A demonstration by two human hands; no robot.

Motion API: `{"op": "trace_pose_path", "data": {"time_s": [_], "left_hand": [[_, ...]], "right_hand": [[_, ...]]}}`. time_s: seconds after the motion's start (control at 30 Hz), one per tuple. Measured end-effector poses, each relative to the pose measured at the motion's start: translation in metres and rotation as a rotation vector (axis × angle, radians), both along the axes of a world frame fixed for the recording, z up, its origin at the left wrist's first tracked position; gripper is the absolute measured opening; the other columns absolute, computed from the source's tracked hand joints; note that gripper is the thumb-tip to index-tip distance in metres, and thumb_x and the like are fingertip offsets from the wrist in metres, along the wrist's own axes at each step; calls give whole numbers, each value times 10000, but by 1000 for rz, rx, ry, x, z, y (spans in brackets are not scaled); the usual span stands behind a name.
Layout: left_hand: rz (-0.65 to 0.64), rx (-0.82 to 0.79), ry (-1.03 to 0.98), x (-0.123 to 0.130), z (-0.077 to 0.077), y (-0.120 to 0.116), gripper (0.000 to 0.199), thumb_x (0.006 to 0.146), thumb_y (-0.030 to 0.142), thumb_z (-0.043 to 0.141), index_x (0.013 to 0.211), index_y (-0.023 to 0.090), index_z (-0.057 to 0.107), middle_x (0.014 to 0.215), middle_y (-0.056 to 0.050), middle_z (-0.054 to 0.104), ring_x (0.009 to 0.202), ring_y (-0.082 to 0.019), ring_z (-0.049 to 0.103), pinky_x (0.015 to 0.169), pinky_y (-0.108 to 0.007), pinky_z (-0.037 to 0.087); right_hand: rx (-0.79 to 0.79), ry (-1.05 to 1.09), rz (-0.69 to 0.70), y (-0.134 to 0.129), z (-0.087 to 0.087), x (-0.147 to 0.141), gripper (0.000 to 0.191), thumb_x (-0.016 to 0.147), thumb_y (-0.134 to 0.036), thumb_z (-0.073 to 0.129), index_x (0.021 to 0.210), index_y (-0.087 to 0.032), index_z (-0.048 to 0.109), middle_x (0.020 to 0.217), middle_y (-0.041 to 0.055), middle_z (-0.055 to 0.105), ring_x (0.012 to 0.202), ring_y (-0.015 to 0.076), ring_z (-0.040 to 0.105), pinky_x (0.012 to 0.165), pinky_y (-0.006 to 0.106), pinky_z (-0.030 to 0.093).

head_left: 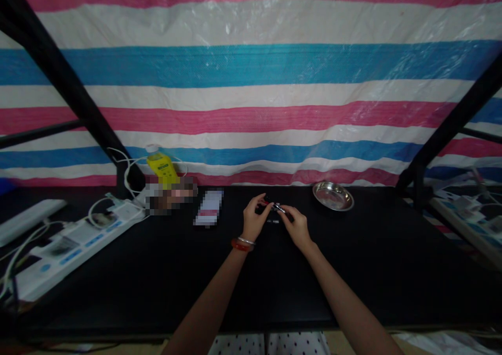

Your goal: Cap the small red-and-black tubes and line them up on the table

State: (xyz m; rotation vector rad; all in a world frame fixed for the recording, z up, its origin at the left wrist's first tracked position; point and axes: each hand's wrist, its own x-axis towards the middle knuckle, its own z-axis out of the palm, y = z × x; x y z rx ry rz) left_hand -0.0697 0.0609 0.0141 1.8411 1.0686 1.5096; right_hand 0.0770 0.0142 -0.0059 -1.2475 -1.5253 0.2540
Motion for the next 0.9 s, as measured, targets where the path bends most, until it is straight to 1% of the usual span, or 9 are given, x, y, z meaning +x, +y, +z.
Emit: {"op": "trace_pose_path", "data": {"time_s": [0.1, 0.3, 0.37, 0.47, 0.53, 0.6, 0.7, 0.8, 0.9], "left_hand": [[-41, 56, 28, 1, 1, -4, 393, 784, 323, 611, 1154, 214, 536, 897, -25, 627, 822, -148, 597, 779, -302, 475], [-47, 88, 105, 4, 2, -7, 395, 822, 268, 548, 1210, 230, 483, 925, -30, 595, 862, -149, 582, 816, -308, 468], [-47, 106, 132, 4, -1, -7, 397, 833, 231, 515, 1226, 229, 459, 944, -35, 578, 881, -148, 574, 834, -307, 462], [-39, 110, 162, 5, -5, -4, 412, 819, 181, 500, 1225, 214, 440, 969, -44, 559, 888, -149, 565, 843, -306, 458], [-19, 101, 171, 4, -7, -3, 417, 797, 150, 505, 1206, 202, 445, 1006, -55, 555, 916, -159, 560, 842, -306, 456], [5, 105, 202, 3, -6, -3, 426, 772, 118, 509, 1186, 203, 457, 1077, -67, 547, 998, -180, 540, 868, -320, 439], [20, 123, 346, 1, -1, -6, 368, 767, 110, 512, 1114, 232, 521, 1165, -61, 531, 1104, -210, 487, 920, -359, 381], [10, 122, 516, 0, 4, -11, 250, 785, 124, 503, 983, 249, 591, 1097, -41, 574, 1059, -215, 502, 923, -385, 331], [23, 93, 583, 0, 5, -11, 235, 782, 104, 479, 923, 247, 602, 973, -29, 610, 967, -212, 525, 900, -397, 305]], "right_hand": [[-14, 40, 17, 0, 0, -2, 228, 845, -350, 516, 972, -196, 626, 903, 65, 658, 776, 179, 608, 704, 311, 498], [-13, 73, 7, 0, 1, -4, 233, 856, -344, 485, 971, -183, 608, 899, 67, 652, 771, 175, 613, 700, 302, 499], [-6, 59, -3, 1, -1, -4, 231, 864, -335, 468, 978, -187, 603, 921, 72, 646, 798, 182, 613, 699, 303, 501], [-22, -23, 3, 3, -6, -2, 226, 869, -323, 458, 994, -198, 599, 948, 77, 636, 845, 191, 608, 742, 318, 497], [-56, -94, 11, 4, -8, -1, 231, 871, -321, 459, 1014, -202, 595, 955, 76, 630, 855, 193, 607, 767, 324, 493], [-92, -144, 10, 3, -8, -1, 241, 876, -319, 450, 1038, -206, 589, 968, 73, 627, 866, 194, 608, 775, 324, 491], [-101, -166, -7, 1, -7, -2, 244, 883, -314, 433, 1056, -221, 579, 990, 61, 628, 888, 192, 607, 777, 316, 486], [-87, -169, -18, -1, -4, -2, 240, 885, -317, 427, 1048, -231, 581, 1000, 50, 629, 888, 179, 603, 771, 296, 479], [-100, -186, -44, -2, 3, 1, 248, 869, -362, 464, 1029, -228, 597, 894, 35, 630, 772, 160, 597, 685, 264, 472]]}}
